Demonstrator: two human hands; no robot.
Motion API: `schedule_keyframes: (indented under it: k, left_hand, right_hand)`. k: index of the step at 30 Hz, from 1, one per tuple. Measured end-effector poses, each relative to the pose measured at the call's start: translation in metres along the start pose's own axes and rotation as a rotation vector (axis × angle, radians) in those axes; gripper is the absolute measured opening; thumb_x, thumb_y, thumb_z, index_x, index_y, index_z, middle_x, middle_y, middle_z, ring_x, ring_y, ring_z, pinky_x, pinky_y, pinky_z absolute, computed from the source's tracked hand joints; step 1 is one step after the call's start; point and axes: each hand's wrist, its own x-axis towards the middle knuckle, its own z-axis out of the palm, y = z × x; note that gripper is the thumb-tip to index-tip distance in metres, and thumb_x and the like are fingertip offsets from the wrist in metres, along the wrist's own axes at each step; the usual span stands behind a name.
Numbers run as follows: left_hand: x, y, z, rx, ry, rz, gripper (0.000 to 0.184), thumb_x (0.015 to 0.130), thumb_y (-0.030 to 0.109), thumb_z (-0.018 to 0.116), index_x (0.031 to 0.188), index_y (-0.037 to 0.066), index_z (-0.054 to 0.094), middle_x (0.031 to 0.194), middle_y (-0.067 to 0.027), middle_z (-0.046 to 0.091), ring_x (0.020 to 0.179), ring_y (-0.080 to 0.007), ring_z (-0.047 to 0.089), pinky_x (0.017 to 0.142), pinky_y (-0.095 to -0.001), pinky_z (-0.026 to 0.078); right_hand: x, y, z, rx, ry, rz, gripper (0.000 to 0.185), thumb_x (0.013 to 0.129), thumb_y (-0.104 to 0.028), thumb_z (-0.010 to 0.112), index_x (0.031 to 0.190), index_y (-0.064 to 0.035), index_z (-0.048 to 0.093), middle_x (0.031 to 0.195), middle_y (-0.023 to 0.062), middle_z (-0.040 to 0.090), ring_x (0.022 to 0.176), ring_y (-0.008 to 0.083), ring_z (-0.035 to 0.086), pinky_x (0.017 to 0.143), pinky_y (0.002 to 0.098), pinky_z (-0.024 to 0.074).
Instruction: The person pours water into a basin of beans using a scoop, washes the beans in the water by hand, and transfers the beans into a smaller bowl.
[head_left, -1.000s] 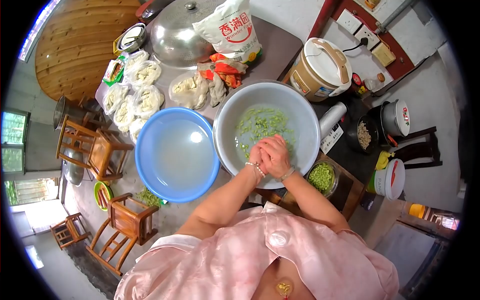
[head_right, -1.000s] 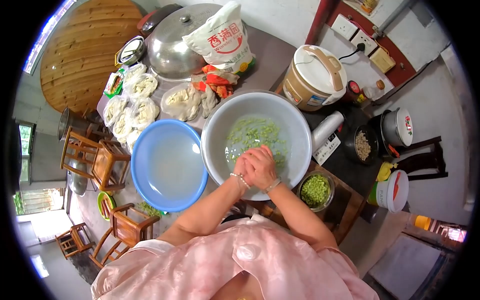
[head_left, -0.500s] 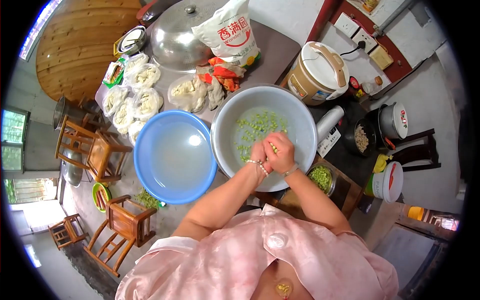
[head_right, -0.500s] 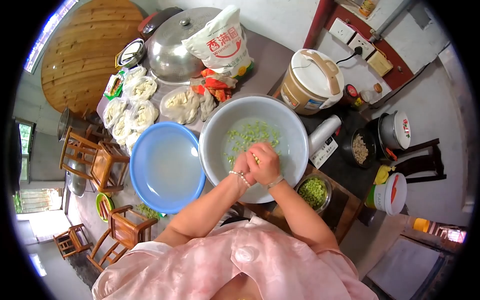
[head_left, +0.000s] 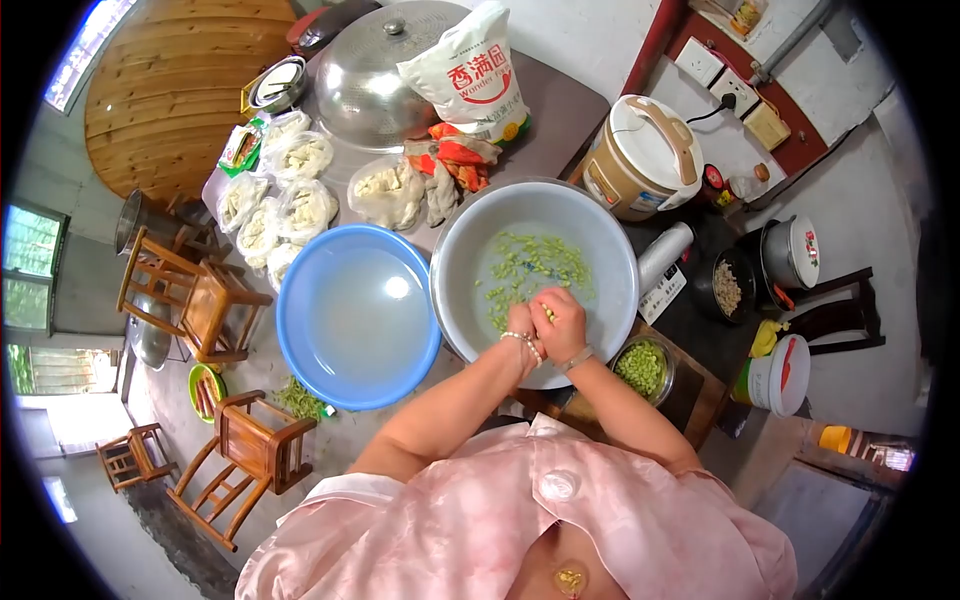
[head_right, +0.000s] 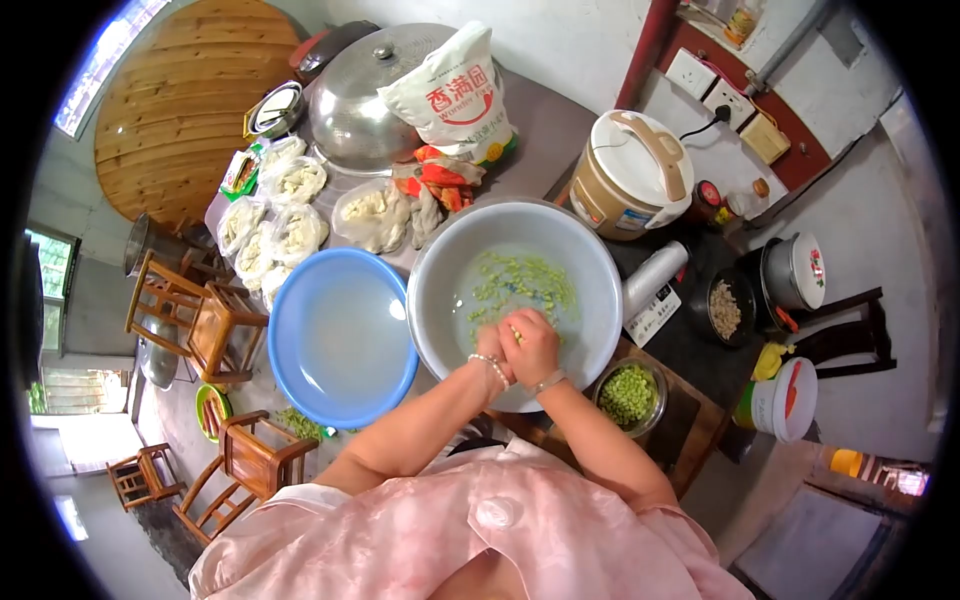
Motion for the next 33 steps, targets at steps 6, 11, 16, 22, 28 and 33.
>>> schedule_keyframes:
  k: [6, 11, 16, 22, 28, 33]
  left_hand:
    - [0.018, 0.006, -0.013, 0.069, -0.191, -0.056, 0.02, 0.083, 0.016, 0.037, 0.086, 0.003, 0.051, 0.082, -0.0139, 0.057, 0.073, -0.0256, 0.059, 0.061, -0.0374, 0.051]
    - [0.021, -0.005, -0.023, 0.004, 0.033, -0.077, 0.019, 0.085, 0.018, 0.039, 0.087, 0.004, 0.051, 0.083, -0.0127, 0.057, 0.073, -0.0252, 0.059, 0.064, -0.039, 0.051]
    - [0.01, 0.007, -0.012, 0.022, 0.011, -0.099, 0.021, 0.086, 0.02, 0.037, 0.09, 0.005, 0.051, 0.088, -0.0126, 0.057, 0.079, -0.0261, 0.058, 0.069, -0.0416, 0.05]
    - [0.022, -0.001, -0.027, 0.033, 0.104, -0.063, 0.022, 0.087, 0.02, 0.036, 0.091, 0.005, 0.051, 0.09, -0.0119, 0.057, 0.081, -0.0258, 0.058, 0.07, -0.0418, 0.05]
    - [0.007, 0.011, -0.013, 0.035, -0.056, -0.027, 0.024, 0.087, 0.02, 0.035, 0.094, 0.005, 0.052, 0.091, -0.0118, 0.057, 0.081, -0.025, 0.058, 0.07, -0.0406, 0.05]
    - [0.052, 0.003, -0.063, 0.071, 0.068, -0.08, 0.025, 0.087, 0.022, 0.037, 0.093, 0.002, 0.051, 0.093, -0.0164, 0.057, 0.085, -0.0291, 0.058, 0.077, -0.0437, 0.048]
  right_hand:
    - [0.015, -0.011, -0.008, 0.001, 0.025, -0.059, 0.006, 0.07, -0.008, 0.059, 0.071, -0.0024, 0.058, 0.076, 0.012, 0.057, 0.071, 0.0305, 0.055, 0.063, 0.0371, 0.0448]
    - [-0.011, 0.015, 0.009, 0.008, -0.032, 0.134, 0.008, 0.072, -0.009, 0.057, 0.072, -0.0007, 0.057, 0.075, 0.0128, 0.056, 0.069, 0.0299, 0.055, 0.06, 0.035, 0.0435]
    - [0.015, -0.015, -0.01, 0.034, 0.044, -0.007, 0.007, 0.072, -0.01, 0.057, 0.07, -0.0022, 0.058, 0.075, 0.0133, 0.056, 0.071, 0.0313, 0.054, 0.062, 0.0375, 0.0436]
    - [-0.013, 0.019, 0.012, 0.038, -0.045, 0.154, 0.007, 0.071, -0.009, 0.057, 0.071, -0.0027, 0.057, 0.075, 0.012, 0.057, 0.071, 0.0306, 0.054, 0.063, 0.0375, 0.0438]
    - [0.009, -0.01, -0.003, 0.054, 0.034, 0.022, 0.008, 0.071, -0.012, 0.056, 0.068, -0.0046, 0.058, 0.075, 0.0107, 0.057, 0.071, 0.03, 0.054, 0.062, 0.0382, 0.044]
    - [-0.013, 0.024, 0.021, -0.013, -0.197, 0.32, 0.009, 0.072, -0.01, 0.056, 0.071, -0.0012, 0.057, 0.074, 0.0124, 0.055, 0.071, 0.0299, 0.054, 0.06, 0.0362, 0.0432]
